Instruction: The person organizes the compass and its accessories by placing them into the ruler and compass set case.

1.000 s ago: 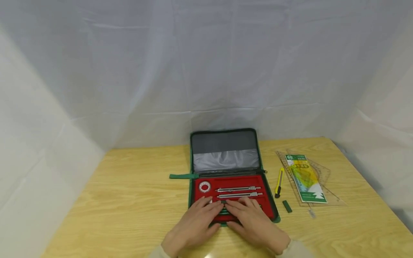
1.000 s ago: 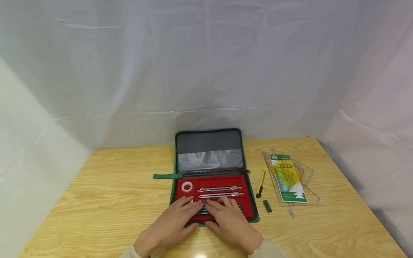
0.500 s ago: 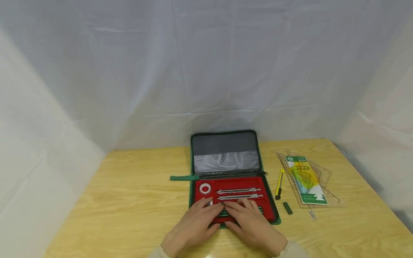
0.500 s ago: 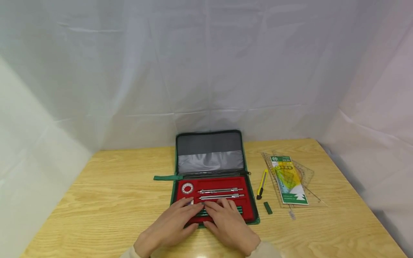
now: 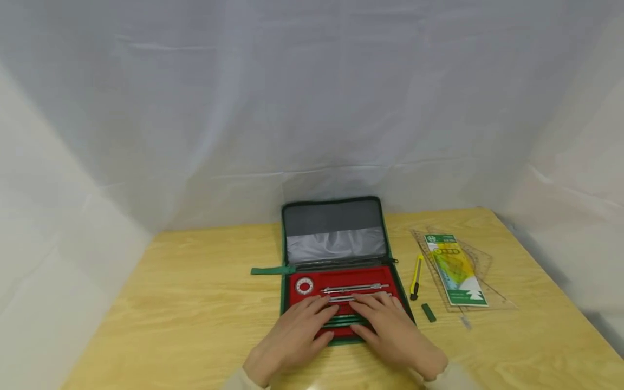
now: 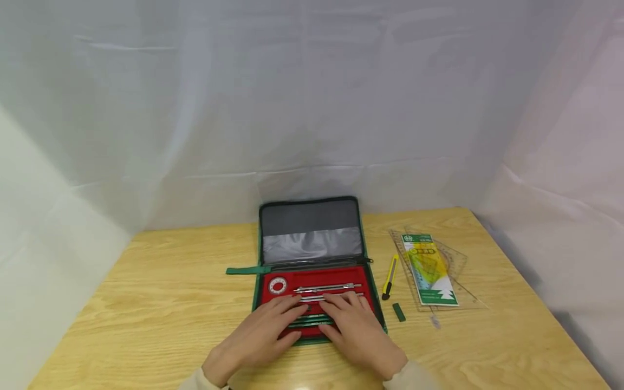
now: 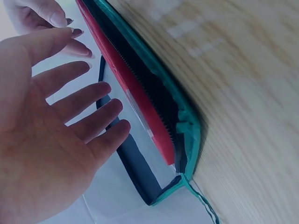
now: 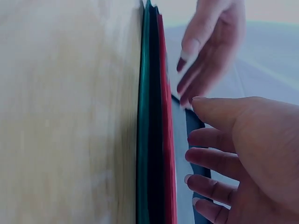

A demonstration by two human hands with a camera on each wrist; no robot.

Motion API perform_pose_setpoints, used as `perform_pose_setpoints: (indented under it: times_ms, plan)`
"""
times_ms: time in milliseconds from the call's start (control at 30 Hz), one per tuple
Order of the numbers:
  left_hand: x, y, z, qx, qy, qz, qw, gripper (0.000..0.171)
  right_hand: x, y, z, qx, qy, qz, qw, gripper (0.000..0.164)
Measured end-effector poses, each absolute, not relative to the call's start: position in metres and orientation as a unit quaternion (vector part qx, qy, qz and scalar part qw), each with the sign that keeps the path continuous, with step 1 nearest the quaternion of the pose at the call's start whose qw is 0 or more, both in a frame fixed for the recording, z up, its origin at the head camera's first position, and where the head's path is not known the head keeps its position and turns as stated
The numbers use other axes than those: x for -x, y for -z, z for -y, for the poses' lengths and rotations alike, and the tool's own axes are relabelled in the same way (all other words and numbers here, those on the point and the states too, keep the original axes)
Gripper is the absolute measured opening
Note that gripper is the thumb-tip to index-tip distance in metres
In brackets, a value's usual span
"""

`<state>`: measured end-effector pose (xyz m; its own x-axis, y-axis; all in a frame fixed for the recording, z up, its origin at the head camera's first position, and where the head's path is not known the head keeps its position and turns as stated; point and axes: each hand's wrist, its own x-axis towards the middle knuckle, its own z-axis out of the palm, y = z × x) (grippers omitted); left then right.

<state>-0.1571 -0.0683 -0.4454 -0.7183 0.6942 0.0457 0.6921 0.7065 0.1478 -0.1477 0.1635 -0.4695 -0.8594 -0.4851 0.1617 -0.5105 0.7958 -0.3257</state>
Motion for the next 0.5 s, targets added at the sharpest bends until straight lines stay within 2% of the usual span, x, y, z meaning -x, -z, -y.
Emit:
perform_pose_setpoints:
  times_ms: [267,500]
  plan:
    - [0.164,0.446,0.06,-0.38,-0.081,-0.921,0.009,0.046,0.151,0.472,-0.195,-0.234,-0.18,0.951,0.09,0.039]
    - [0.169,0.446,0.058,-0.392,-0.082,-0.916,0.018,0.046,0.15,0.475,-0.22,-0.188,-0.181,0.961,0.092,0.036]
